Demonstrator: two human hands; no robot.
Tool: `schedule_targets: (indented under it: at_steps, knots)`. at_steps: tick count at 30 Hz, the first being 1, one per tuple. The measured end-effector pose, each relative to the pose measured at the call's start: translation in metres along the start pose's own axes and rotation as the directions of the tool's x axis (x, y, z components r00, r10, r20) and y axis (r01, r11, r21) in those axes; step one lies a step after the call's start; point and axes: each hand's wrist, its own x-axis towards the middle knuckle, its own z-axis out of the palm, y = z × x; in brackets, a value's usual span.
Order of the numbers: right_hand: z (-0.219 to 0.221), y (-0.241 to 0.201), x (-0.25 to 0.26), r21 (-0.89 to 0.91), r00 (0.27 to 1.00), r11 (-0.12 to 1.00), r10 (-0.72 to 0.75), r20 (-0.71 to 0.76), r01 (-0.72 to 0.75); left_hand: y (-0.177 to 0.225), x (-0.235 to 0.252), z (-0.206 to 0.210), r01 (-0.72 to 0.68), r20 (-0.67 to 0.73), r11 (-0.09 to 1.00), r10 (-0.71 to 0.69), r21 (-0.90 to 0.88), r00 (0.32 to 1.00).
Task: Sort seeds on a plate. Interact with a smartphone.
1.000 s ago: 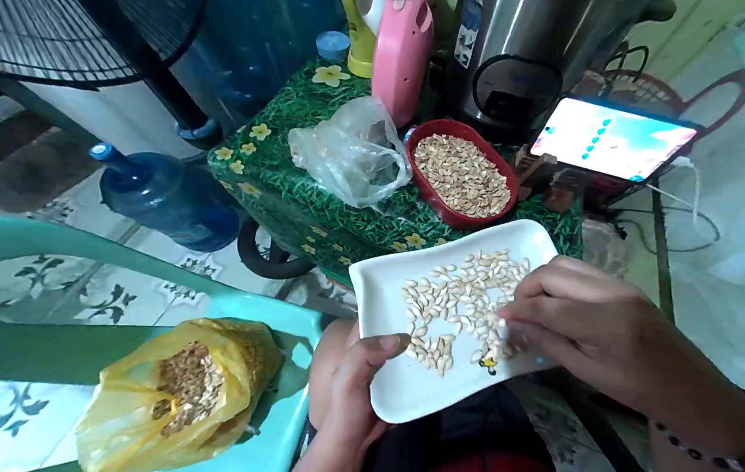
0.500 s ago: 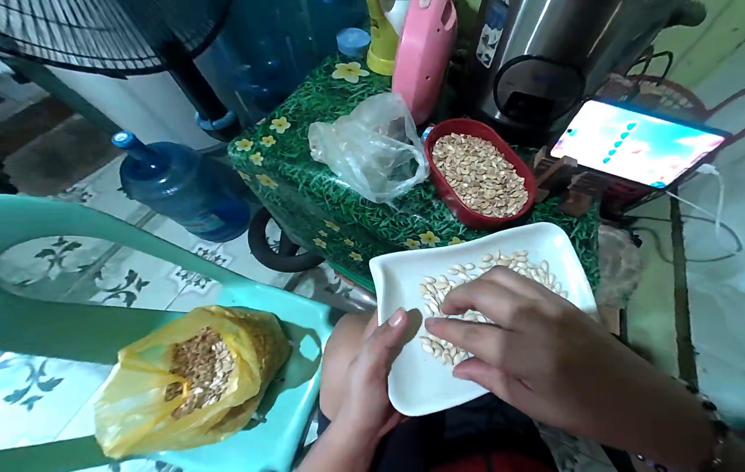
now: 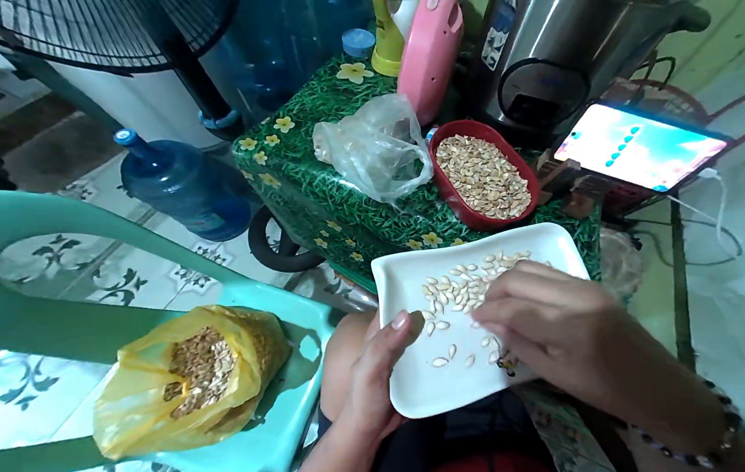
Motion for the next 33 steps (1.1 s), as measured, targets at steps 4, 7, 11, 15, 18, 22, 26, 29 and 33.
schedule_targets:
  at_steps: [4,7,11,15,18,22,26,29,33]
  knots:
    - [-0.022,0.014,-0.007,0.023,0.994,0.999,0.034,-0.102,-0.032,0.000,-0.001,0.000,0.000,0.006,0.999,0.000,-0.046,1.000]
    - [-0.037,0.021,-0.013,-0.074,0.995,0.995,0.067,-0.069,-0.072,0.000,0.000,0.001,-0.005,-0.006,0.999,0.005,-0.045,1.000]
    - [-0.045,0.025,-0.023,-0.172,0.993,0.979,0.118,0.025,-0.112,-0.001,0.000,-0.001,-0.022,0.005,0.998,0.022,-0.056,1.000]
    - [-0.041,0.018,-0.028,-0.221,0.982,0.962,0.176,0.063,-0.158,0.000,0.000,0.001,-0.019,-0.027,0.999,0.017,-0.042,0.999]
    - [-0.027,0.012,-0.024,-0.202,0.980,0.966,0.183,0.077,-0.165,0.000,-0.001,0.003,-0.016,-0.057,1.000,0.015,-0.019,0.998]
    - [-0.009,0.005,-0.016,-0.093,0.988,0.988,0.129,0.078,-0.122,-0.002,-0.001,0.002,-0.015,-0.033,0.999,0.016,0.034,0.999]
    - [-0.002,0.004,-0.011,-0.024,0.996,0.996,0.080,-0.026,-0.081,-0.002,-0.002,0.003,-0.022,-0.069,0.998,0.026,0.060,0.997]
    - [-0.004,0.006,-0.010,0.024,0.992,0.997,0.069,-0.107,-0.067,-0.002,-0.002,0.003,-0.038,-0.077,0.998,0.042,0.054,0.996]
    - [-0.007,0.007,-0.011,0.064,0.989,0.997,0.052,-0.137,-0.043,-0.003,-0.001,0.004,-0.037,-0.064,0.998,0.040,0.058,0.997]
